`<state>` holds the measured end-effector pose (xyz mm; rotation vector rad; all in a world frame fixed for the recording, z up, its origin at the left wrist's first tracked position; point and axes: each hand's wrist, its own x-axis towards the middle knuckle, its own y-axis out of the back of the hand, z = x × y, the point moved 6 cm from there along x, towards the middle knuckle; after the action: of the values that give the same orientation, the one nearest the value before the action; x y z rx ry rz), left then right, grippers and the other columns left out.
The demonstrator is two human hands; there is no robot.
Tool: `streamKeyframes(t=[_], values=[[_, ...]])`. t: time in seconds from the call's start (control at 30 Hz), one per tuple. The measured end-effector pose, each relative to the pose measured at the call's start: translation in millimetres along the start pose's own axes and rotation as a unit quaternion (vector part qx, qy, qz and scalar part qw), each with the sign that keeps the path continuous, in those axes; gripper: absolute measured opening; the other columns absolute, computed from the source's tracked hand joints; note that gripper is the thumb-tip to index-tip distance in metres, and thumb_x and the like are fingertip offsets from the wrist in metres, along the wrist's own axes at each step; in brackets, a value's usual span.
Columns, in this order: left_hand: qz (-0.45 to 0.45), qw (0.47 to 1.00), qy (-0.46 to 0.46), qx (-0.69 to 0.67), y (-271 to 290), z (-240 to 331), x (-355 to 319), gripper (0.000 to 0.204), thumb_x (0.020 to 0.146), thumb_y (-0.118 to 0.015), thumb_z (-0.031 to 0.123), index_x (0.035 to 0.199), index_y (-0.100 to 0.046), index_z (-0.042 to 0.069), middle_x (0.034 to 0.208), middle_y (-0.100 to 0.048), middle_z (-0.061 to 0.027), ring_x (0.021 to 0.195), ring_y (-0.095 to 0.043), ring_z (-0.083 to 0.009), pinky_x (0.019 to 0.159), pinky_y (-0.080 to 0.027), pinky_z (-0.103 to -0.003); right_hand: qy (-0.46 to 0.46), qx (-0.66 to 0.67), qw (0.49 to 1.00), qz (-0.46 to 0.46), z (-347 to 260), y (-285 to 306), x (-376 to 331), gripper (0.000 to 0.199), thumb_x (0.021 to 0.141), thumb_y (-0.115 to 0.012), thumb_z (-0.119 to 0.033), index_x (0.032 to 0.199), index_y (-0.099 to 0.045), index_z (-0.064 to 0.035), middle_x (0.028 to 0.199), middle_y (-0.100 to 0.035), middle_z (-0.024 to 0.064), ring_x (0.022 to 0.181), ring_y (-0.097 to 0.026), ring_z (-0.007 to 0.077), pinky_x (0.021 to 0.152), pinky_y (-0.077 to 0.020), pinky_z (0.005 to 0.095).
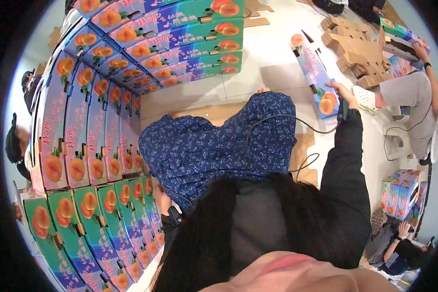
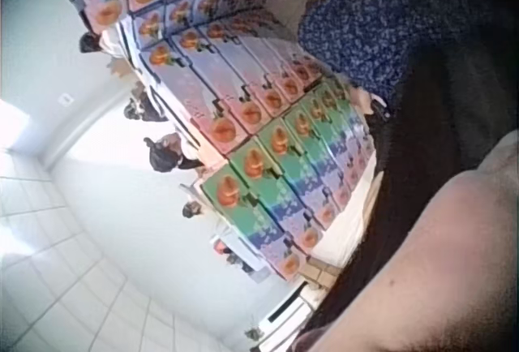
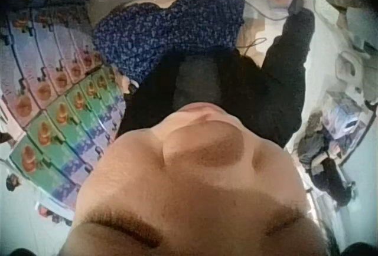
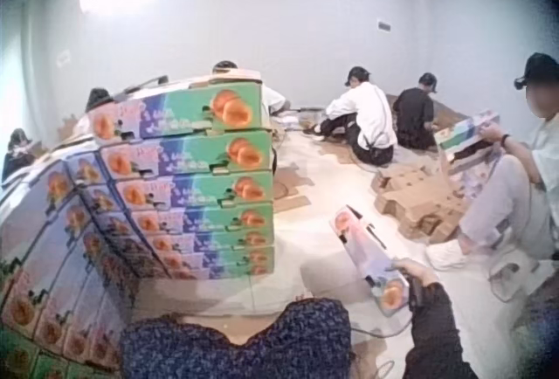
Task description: The recorder is assembling and stacking fruit boxes in a factory setting.
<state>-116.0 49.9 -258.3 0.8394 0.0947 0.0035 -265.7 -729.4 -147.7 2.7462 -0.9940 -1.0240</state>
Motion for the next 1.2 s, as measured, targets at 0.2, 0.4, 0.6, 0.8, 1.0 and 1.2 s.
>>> streamKeyframes(t=[0.2,0.4,0.6,0.8,1.0,1.2], values=[[0.053,0.994,-0.073,0.056,19,41,26,0.012,0.084,-0.050,0.009,0.086,-0.055,-0.002,0.076,-0.057,-0.0186,0.072,-0.055,-0.0338,0.065,-0.042,-0.038,0.157,0.055,0.985,0.036,-14,-4,-81,0.038,0.069,-0.069,-0.016,0.103,-0.056,-0.0028,0.091,-0.061,0.0089,0.081,-0.059,0.0179,0.076,-0.0474,0.0295],[0.085,0.991,-0.076,0.067,40,69,37,0.008,0.079,-0.055,0.009,0.081,-0.054,0.001,0.076,-0.054,-0.0171,0.074,-0.054,-0.0328,0.067,-0.042,-0.040,0.219,0.062,0.968,0.102,-35,-8,-113,0.060,0.065,-0.073,-0.011,0.115,-0.042,0.0011,0.098,-0.057,0.0112,0.087,-0.057,0.0187,0.077,-0.0461,0.0310],[0.174,0.976,-0.131,0.013,61,103,26,0.023,0.067,-0.052,-0.003,0.090,-0.049,0.001,0.091,-0.051,-0.0155,0.094,-0.050,-0.0338,0.083,-0.039,-0.041,0.437,-0.122,0.813,0.365,-129,-1,-188,0.088,0.062,-0.080,-0.023,0.131,-0.035,0.0061,0.126,-0.044,0.0196,0.115,-0.044,0.0267,0.098,-0.0338,0.0344],[0.170,0.949,-0.221,-0.150,60,141,10,0.043,0.061,-0.041,-0.014,0.100,-0.054,0.002,0.113,-0.053,-0.0154,0.111,-0.048,-0.0345,0.097,-0.035,-0.041,0.621,-0.287,0.590,0.430,-282,-94,-327,0.084,0.063,-0.080,-0.026,0.131,-0.038,0.0016,0.128,-0.044,0.0178,0.119,-0.042,0.0277,0.101,-0.0307,0.0349],[0.114,0.922,-0.338,-0.152,47,159,9,0.033,0.060,-0.045,-0.011,0.081,-0.064,0.007,0.098,-0.065,-0.0057,0.112,-0.054,-0.0264,0.100,-0.033,-0.045,0.755,-0.322,0.448,0.354,-413,-212,-381,0.080,0.062,-0.079,-0.032,0.128,-0.046,-0.0031,0.122,-0.050,0.0181,0.110,-0.050,0.0261,0.095,-0.0377,0.0353],[0.098,0.909,-0.349,-0.204,33,150,19,0.032,0.060,-0.043,-0.010,0.075,-0.064,0.009,0.093,-0.068,-0.0026,0.112,-0.055,-0.0229,0.102,-0.031,-0.042,0.774,-0.268,0.563,0.108,-513,-361,-403,0.080,0.060,-0.078,-0.029,0.127,-0.046,-0.0005,0.115,-0.055,0.0174,0.106,-0.053,0.0259,0.093,-0.0397,0.0321]])
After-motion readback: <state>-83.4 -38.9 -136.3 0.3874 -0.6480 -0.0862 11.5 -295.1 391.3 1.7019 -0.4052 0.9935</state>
